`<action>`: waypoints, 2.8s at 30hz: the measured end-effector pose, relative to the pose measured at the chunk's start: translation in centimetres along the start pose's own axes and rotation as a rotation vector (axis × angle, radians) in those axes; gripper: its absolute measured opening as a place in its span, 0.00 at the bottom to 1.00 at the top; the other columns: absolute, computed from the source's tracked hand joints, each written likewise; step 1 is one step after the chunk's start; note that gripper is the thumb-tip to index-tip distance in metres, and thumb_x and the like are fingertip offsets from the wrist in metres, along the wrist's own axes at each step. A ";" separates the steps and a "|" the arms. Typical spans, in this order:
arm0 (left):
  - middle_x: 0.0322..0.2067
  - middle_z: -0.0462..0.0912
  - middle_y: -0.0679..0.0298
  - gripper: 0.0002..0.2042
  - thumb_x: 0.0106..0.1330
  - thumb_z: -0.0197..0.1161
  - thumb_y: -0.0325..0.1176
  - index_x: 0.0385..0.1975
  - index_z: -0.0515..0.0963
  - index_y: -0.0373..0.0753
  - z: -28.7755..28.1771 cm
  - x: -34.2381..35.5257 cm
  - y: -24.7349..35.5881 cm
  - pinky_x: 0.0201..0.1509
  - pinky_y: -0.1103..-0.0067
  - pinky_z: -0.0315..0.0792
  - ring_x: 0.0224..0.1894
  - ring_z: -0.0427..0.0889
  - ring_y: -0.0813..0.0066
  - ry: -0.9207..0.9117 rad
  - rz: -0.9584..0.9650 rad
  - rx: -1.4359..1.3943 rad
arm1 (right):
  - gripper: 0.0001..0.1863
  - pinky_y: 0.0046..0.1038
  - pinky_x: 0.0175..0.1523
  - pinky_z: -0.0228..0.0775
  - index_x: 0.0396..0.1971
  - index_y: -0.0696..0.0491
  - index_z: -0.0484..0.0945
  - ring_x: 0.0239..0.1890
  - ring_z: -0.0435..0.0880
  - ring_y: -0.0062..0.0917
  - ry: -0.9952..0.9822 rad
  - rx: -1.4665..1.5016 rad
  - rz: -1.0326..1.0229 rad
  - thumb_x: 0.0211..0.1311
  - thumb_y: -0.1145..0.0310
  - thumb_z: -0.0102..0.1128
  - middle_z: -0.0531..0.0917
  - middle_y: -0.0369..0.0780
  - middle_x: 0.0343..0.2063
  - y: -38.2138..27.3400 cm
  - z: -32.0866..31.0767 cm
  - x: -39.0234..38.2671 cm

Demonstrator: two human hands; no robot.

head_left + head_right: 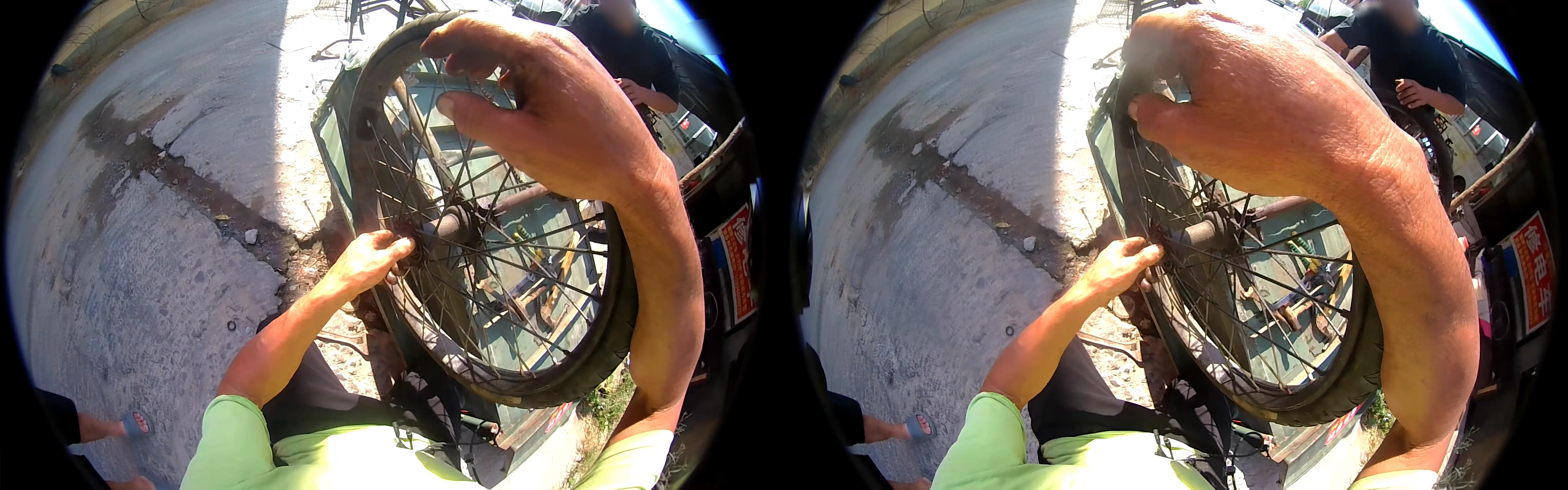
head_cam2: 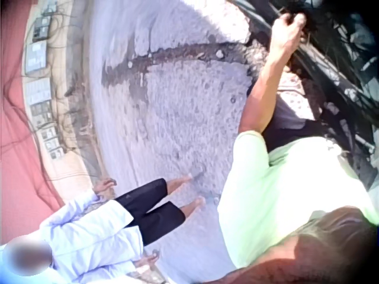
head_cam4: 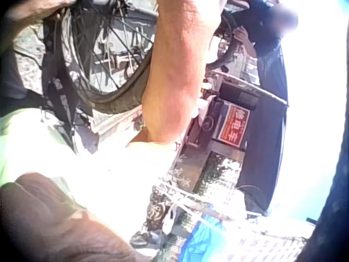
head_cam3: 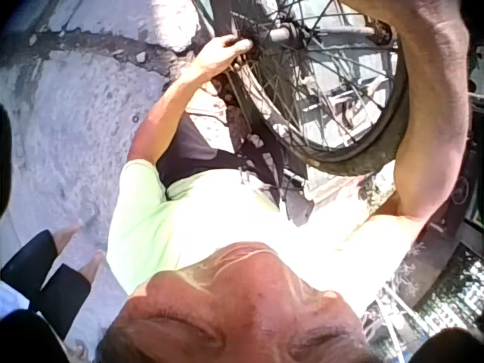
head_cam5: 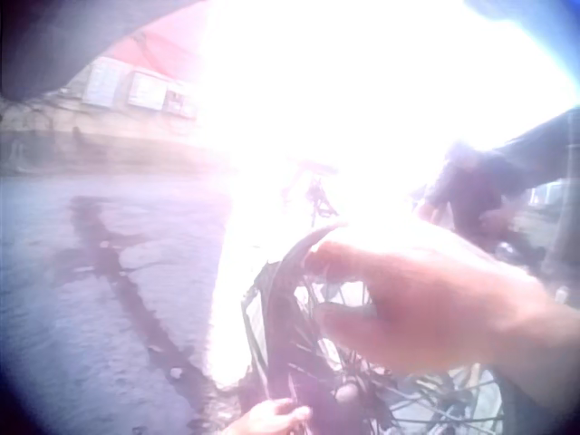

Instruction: The person removes a bicycle wheel from a green cargo cart and works on the hub assembly. They use a hammer to tap the axle and a wrench to tighten the nuts, assisted by another person who holds the wheel steady.

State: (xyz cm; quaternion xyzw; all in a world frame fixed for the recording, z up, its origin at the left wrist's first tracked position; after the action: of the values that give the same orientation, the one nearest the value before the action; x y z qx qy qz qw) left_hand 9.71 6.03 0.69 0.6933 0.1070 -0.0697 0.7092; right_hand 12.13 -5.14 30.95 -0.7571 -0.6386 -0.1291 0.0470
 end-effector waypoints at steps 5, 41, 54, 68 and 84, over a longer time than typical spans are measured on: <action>0.44 0.82 0.51 0.35 0.61 0.64 0.49 0.58 0.67 0.23 0.0 -1.2 1.8 0.51 0.76 0.73 0.45 0.81 0.66 0.046 0.223 0.253 | 0.15 0.30 0.47 0.77 0.46 0.57 0.80 0.40 0.84 0.30 -0.107 0.062 0.184 0.62 0.69 0.52 0.83 0.46 0.40 -2.4 -1.1 -0.4; 0.28 0.83 0.61 0.18 0.62 0.62 0.43 0.41 0.79 0.33 -1.2 1.3 -0.3 0.35 0.72 0.72 0.29 0.78 0.73 0.011 0.414 0.407 | 0.15 0.31 0.60 0.71 0.51 0.51 0.77 0.54 0.78 0.29 -0.067 0.108 0.099 0.67 0.66 0.50 0.80 0.41 0.49 -0.8 1.0 -0.9; 0.35 0.84 0.55 0.26 0.62 0.65 0.52 0.41 0.76 0.30 -1.3 1.3 -0.5 0.41 0.67 0.76 0.39 0.83 0.59 0.195 0.509 0.522 | 0.15 0.30 0.52 0.72 0.49 0.53 0.78 0.46 0.79 0.28 0.054 0.099 0.067 0.64 0.67 0.55 0.81 0.41 0.43 1.0 0.3 -1.1; 0.31 0.73 0.56 0.19 0.51 0.72 0.38 0.36 0.73 0.34 0.2 -0.9 2.3 0.36 0.67 0.71 0.32 0.76 0.56 0.290 0.936 1.037 | 0.16 0.28 0.43 0.74 0.48 0.56 0.78 0.37 0.80 0.27 0.098 0.052 0.069 0.61 0.69 0.59 0.82 0.41 0.37 1.4 0.3 -0.6; 0.20 0.79 0.62 0.11 0.70 0.57 0.40 0.40 0.74 0.39 -0.5 0.1 0.6 0.21 0.76 0.73 0.20 0.79 0.74 -0.060 -0.295 -0.459 | 0.14 0.36 0.47 0.78 0.39 0.59 0.83 0.42 0.85 0.40 -0.005 -0.015 0.252 0.52 0.72 0.55 0.85 0.50 0.36 0.9 -0.2 0.5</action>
State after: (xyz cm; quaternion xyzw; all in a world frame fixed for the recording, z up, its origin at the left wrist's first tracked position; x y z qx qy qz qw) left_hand 9.92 6.58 1.25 0.4891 0.1990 -0.1668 0.8327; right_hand 13.04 -4.89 31.37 -0.8320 -0.5376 -0.1253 0.0556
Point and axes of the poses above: each hand's wrist, its own x-axis towards the middle knuckle, its own z-axis out of the palm, y = z × x, the point moved 2 cm from there along x, towards the middle knuckle
